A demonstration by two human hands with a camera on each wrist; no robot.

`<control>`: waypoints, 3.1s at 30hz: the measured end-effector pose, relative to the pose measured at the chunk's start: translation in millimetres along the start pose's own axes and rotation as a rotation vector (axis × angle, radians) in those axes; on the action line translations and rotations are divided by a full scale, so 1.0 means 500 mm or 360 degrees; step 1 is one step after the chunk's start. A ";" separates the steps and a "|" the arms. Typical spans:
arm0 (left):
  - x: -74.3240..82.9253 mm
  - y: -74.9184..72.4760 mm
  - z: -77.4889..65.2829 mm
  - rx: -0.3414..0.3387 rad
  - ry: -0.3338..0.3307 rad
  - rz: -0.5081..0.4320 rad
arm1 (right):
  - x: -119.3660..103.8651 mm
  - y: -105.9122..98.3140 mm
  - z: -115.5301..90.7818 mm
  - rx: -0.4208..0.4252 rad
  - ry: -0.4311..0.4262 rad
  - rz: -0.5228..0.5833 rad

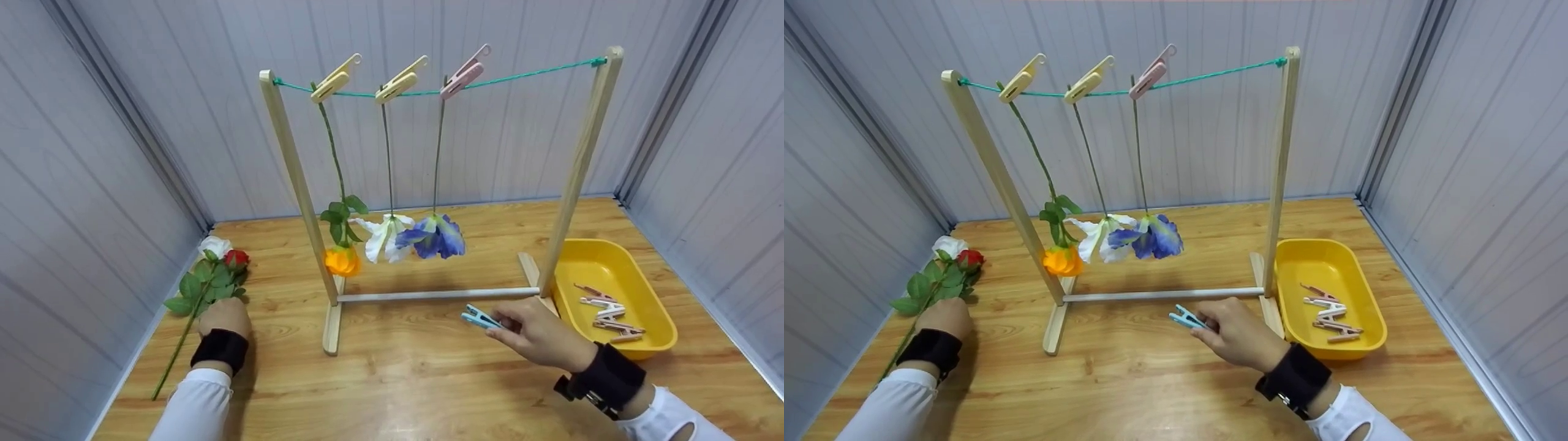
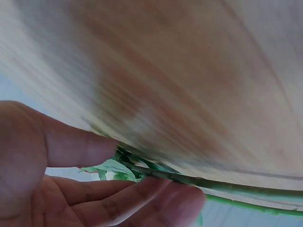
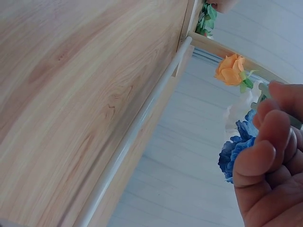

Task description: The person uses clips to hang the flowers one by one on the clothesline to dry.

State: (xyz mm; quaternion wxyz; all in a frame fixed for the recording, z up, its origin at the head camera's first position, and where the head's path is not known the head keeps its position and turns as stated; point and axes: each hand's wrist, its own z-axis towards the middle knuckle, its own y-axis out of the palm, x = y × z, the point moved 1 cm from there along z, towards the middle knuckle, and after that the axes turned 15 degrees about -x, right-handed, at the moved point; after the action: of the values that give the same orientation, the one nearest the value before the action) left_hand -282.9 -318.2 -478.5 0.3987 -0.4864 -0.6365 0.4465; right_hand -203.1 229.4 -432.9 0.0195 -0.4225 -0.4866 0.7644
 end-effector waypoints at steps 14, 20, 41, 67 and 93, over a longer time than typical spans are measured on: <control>0.035 0.003 0.009 -0.0016 0.0369 -0.0203 | 0.001 0.004 -0.003 0.0022 0.0000 0.0025; 0.059 0.026 0.035 -0.0044 0.0469 -0.0225 | 0.004 0.008 -0.005 0.0019 0.0011 0.0054; 0.098 0.058 -0.005 0.0566 0.1336 0.0784 | 0.006 0.012 -0.005 -0.0030 0.0046 0.0099; 0.179 -0.021 -0.072 0.1173 0.1742 0.0092 | -0.003 -0.002 0.004 0.0010 0.0023 0.0029; 0.418 -0.119 -0.222 0.0441 0.1824 -0.1453 | -0.025 -0.087 0.003 0.0206 -0.0130 -0.0215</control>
State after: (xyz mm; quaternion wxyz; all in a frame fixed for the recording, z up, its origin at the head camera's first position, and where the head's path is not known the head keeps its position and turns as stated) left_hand -237.6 -102.1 -374.8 0.8716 -0.2756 -0.4054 -0.0108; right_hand -212.5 245.4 -391.8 0.0784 -0.3550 -0.4640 0.8078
